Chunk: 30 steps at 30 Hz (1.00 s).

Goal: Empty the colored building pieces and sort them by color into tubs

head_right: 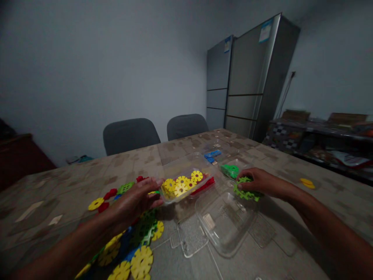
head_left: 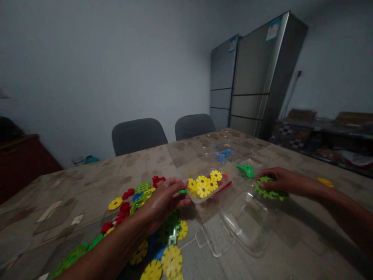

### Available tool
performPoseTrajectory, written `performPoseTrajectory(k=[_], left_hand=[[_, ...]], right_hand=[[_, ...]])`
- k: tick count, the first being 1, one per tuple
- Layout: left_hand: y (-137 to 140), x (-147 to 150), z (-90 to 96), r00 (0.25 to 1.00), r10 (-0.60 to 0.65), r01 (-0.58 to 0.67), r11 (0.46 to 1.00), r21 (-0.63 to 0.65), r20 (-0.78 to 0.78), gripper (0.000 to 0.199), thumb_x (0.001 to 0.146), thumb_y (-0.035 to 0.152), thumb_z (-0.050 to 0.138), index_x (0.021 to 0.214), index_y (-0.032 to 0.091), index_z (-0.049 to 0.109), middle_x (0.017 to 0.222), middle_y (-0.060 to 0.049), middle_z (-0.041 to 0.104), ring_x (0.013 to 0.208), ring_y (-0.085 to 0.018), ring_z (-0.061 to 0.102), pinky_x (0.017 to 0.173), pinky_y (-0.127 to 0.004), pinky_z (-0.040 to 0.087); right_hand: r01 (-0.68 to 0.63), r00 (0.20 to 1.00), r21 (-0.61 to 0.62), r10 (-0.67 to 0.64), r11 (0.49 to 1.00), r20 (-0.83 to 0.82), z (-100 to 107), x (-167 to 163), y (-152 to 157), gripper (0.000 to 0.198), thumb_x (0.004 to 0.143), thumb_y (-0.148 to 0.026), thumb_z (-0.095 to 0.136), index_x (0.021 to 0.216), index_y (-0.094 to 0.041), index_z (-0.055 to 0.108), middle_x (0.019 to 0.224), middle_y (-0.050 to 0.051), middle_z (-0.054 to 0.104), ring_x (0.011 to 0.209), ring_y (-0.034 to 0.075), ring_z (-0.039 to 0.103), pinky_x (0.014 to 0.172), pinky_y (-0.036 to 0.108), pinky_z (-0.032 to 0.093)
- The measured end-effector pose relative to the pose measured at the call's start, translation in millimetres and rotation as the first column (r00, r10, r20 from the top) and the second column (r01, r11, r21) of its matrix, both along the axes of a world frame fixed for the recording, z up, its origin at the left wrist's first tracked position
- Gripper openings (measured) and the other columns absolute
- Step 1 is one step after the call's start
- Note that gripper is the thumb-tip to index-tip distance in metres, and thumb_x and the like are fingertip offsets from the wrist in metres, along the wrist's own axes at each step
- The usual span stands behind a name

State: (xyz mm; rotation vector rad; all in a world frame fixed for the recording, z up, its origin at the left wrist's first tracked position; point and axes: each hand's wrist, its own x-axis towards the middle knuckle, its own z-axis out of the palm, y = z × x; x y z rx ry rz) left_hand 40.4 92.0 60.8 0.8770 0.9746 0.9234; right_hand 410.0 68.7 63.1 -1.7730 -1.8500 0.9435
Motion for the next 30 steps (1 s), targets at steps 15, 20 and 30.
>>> performPoseTrajectory(k=[15,20,30], left_hand=[[17,2,10.2,0.998,0.051,-0.048,0.995,0.085,-0.032,0.013,0.084,0.008,0.064,0.076,0.015,0.057,0.078,-0.003,0.069,0.060,-0.011,0.067,0.057,-0.021,0.057],[71,6,17.7,0.982,0.171,-0.159,0.977,0.140,-0.076,0.020,0.092,0.025,0.061,0.109,0.014,0.061,0.103,-0.005,0.067,0.080,-0.016,0.066,0.068,-0.033,0.058],[114,25,-15.9,0.966,0.186,-0.155,0.973,0.172,-0.180,0.034,0.092,0.032,0.061,0.122,0.016,0.057,0.123,-0.010,0.061,0.102,-0.025,0.064,0.085,-0.045,0.055]], right_hand=[[0.135,0.989,0.081,-0.129,0.988,-0.075,10,-7,-4,0.054,0.067,-0.063,0.071,0.097,-0.018,0.069,0.065,-0.001,0.058,0.053,0.013,0.049,0.046,0.023,0.036],[-0.039,0.999,0.088,0.038,0.995,0.015,16,-40,-19,0.044,0.077,-0.056,0.065,0.101,-0.020,0.068,0.077,0.002,0.064,0.064,0.016,0.057,0.054,0.025,0.044],[-0.296,0.945,0.016,0.291,0.955,0.149,-11,-74,-24,0.029,0.086,-0.042,0.058,0.102,-0.018,0.065,0.093,0.005,0.069,0.085,0.023,0.063,0.073,0.030,0.047]])
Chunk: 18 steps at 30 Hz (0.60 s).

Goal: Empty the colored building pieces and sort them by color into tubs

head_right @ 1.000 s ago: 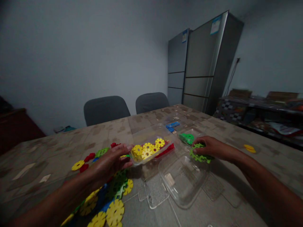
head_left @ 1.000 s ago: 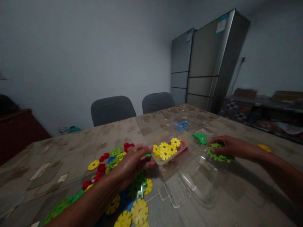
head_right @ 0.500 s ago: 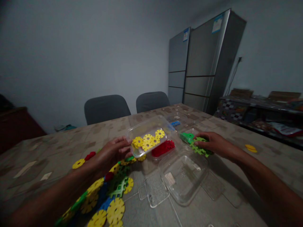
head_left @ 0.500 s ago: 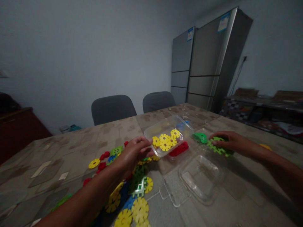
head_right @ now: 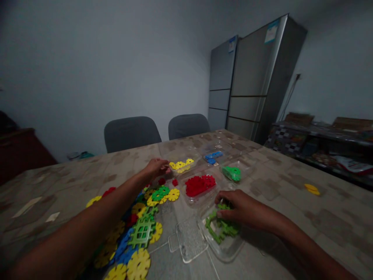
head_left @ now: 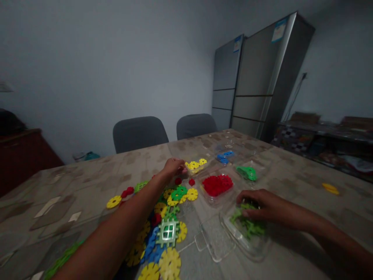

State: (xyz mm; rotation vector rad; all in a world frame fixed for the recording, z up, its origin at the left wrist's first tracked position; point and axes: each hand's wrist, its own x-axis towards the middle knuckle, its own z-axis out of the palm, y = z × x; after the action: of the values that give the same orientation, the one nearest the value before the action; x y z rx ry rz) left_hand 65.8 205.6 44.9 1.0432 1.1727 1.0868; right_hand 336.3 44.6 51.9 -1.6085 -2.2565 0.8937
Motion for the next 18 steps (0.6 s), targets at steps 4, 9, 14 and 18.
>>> performPoseTrajectory(k=[4,9,14,18], left_hand=[[-5,4,0.8,0.997,-0.025,0.029,0.998,0.052,-0.077,0.034,0.092,0.033,0.061,0.121,0.016,0.058,0.123,-0.009,0.061,0.103,-0.026,0.064,0.085,-0.045,0.055],[-12,-2,6.6,0.974,-0.074,0.098,0.990,0.104,-0.214,0.034,0.091,0.034,0.061,0.120,0.016,0.059,0.122,-0.007,0.061,0.103,-0.027,0.063,0.085,-0.045,0.055],[-33,-31,8.9,0.903,-0.164,0.227,0.967,0.118,-0.396,0.027,0.093,0.032,0.060,0.114,0.016,0.061,0.110,-0.007,0.066,0.088,-0.020,0.067,0.076,-0.039,0.057],[-72,-79,14.8,0.847,-0.189,0.310,0.935,0.172,-0.496,0.019,0.080,0.032,0.071,0.082,0.014,0.071,0.067,0.000,0.068,0.055,-0.013,0.060,0.054,-0.024,0.049]], right_hand=[[0.034,0.999,0.078,-0.035,0.996,0.008,0,5,2,0.032,0.089,-0.043,0.052,0.100,-0.017,0.067,0.089,0.007,0.070,0.079,0.022,0.064,0.071,0.032,0.048],[0.170,0.984,0.176,-0.155,0.970,-0.093,13,23,-2,0.039,0.091,-0.051,0.048,0.102,-0.020,0.069,0.101,0.009,0.072,0.089,0.026,0.065,0.078,0.035,0.049],[0.049,0.995,0.075,-0.042,0.996,-0.095,20,25,-19,0.036,0.092,-0.051,0.050,0.101,-0.022,0.069,0.092,0.004,0.070,0.082,0.022,0.063,0.072,0.030,0.048],[-0.116,0.991,0.052,0.119,0.992,-0.062,9,5,-26,0.029,0.092,-0.043,0.053,0.103,-0.022,0.070,0.095,0.004,0.071,0.085,0.021,0.064,0.075,0.031,0.049]])
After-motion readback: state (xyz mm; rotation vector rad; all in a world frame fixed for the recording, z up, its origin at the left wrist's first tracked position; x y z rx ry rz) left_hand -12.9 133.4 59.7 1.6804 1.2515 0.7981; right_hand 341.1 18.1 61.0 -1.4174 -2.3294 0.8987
